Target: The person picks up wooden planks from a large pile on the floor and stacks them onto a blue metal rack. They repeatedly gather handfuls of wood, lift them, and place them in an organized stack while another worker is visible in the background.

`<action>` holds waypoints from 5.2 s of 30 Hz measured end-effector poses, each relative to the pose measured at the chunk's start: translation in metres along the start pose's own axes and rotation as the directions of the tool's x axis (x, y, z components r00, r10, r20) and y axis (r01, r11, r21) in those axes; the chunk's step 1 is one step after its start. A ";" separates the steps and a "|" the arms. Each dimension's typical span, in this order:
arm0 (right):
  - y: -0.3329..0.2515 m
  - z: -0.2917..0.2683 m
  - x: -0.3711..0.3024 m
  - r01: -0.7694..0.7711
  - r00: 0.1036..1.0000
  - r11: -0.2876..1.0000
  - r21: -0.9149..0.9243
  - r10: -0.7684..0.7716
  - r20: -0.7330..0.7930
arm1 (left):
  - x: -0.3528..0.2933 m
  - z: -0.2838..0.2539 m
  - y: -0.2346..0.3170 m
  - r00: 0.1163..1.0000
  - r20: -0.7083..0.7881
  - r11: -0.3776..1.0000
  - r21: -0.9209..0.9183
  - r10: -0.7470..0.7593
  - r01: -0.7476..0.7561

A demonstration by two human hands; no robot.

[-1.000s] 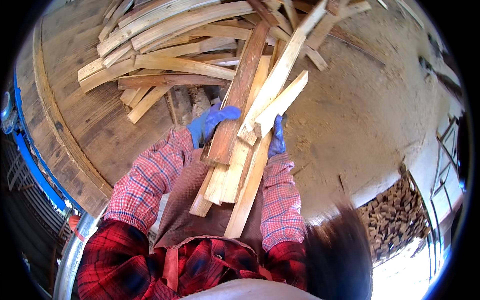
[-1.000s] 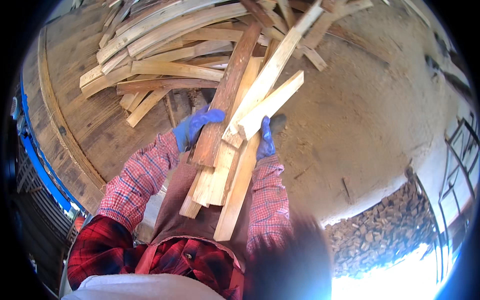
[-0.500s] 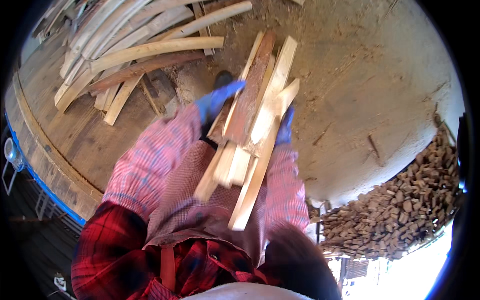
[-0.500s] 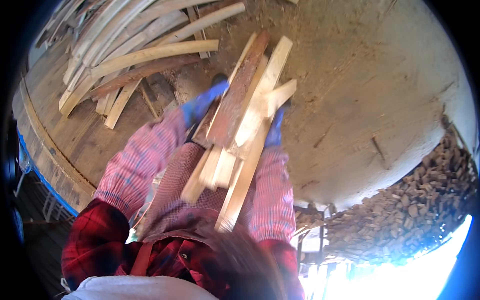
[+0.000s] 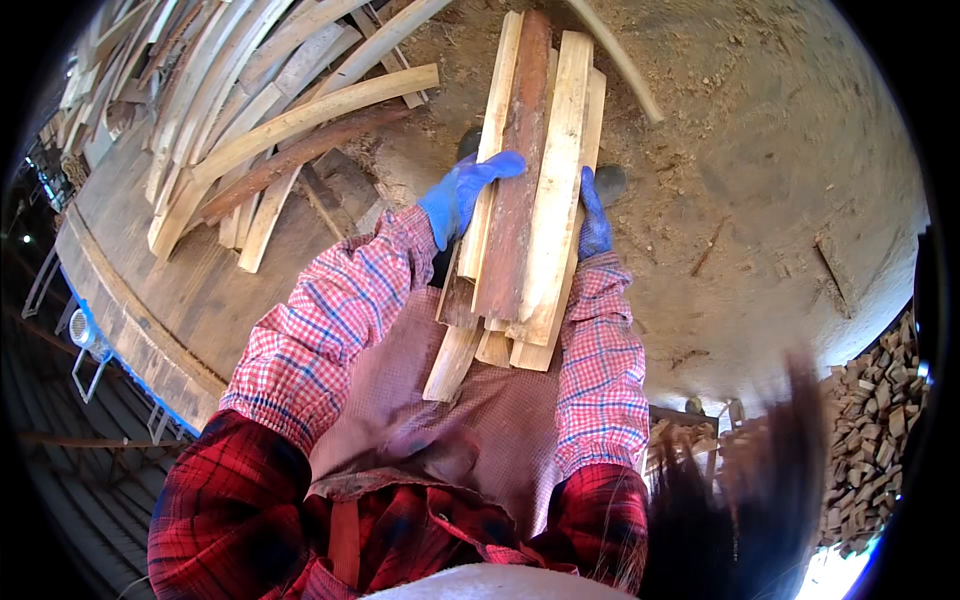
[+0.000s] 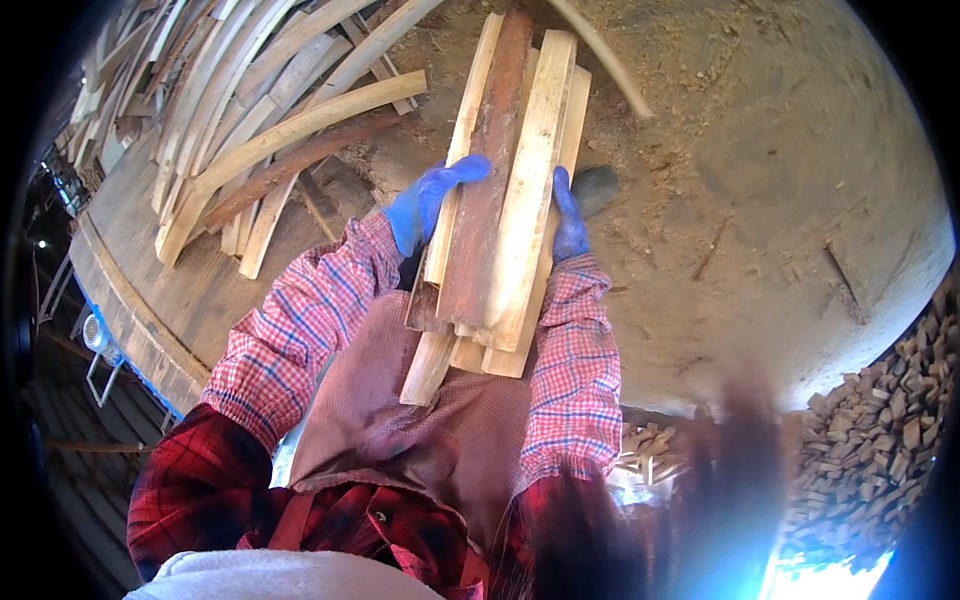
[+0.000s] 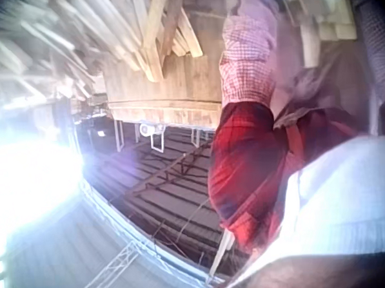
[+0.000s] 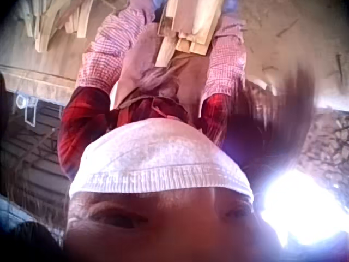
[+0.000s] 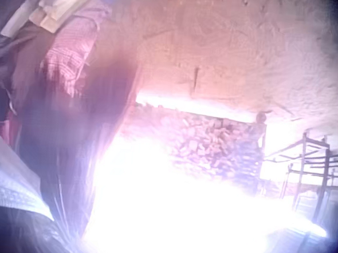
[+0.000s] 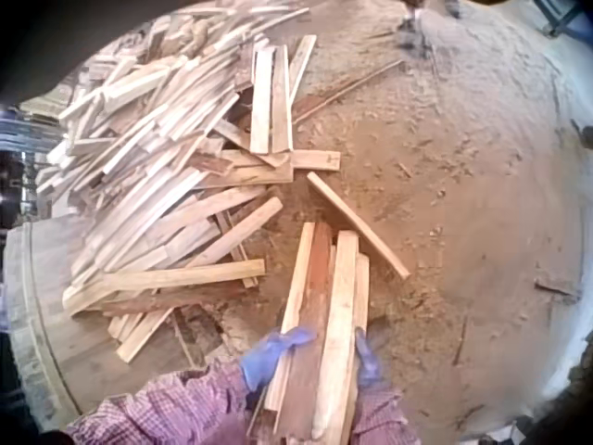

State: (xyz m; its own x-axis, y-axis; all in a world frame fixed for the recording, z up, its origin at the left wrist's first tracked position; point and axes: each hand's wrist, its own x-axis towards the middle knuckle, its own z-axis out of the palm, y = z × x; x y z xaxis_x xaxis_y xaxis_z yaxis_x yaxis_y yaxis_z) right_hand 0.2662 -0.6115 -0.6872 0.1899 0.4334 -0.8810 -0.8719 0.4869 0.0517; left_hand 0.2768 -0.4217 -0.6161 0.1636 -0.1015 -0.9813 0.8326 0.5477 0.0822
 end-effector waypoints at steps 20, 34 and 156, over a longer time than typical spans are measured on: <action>-0.110 0.070 -0.442 0.499 0.586 0.668 0.553 -0.730 0.353 | -0.379 0.289 0.030 0.719 0.688 0.759 0.415 0.099 -0.502; -0.035 -0.082 -0.626 0.624 0.173 0.162 0.764 -0.983 0.067 | -0.450 0.436 -0.172 0.498 0.826 0.168 0.548 -0.264 -0.820; 0.286 0.314 0.052 -0.189 0.932 0.970 -0.150 0.130 -0.337 | -0.218 -0.378 0.082 0.932 -0.072 0.656 0.729 0.354 -0.193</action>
State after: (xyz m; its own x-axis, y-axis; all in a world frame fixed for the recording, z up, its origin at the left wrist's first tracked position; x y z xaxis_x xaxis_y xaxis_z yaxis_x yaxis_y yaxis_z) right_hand 0.1681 -0.2118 -0.5709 -0.0882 0.2114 -0.9734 -0.9498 0.2766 0.1462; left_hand 0.1091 -0.0406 -0.4614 0.4096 0.1593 -0.8983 0.9008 -0.2265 0.3706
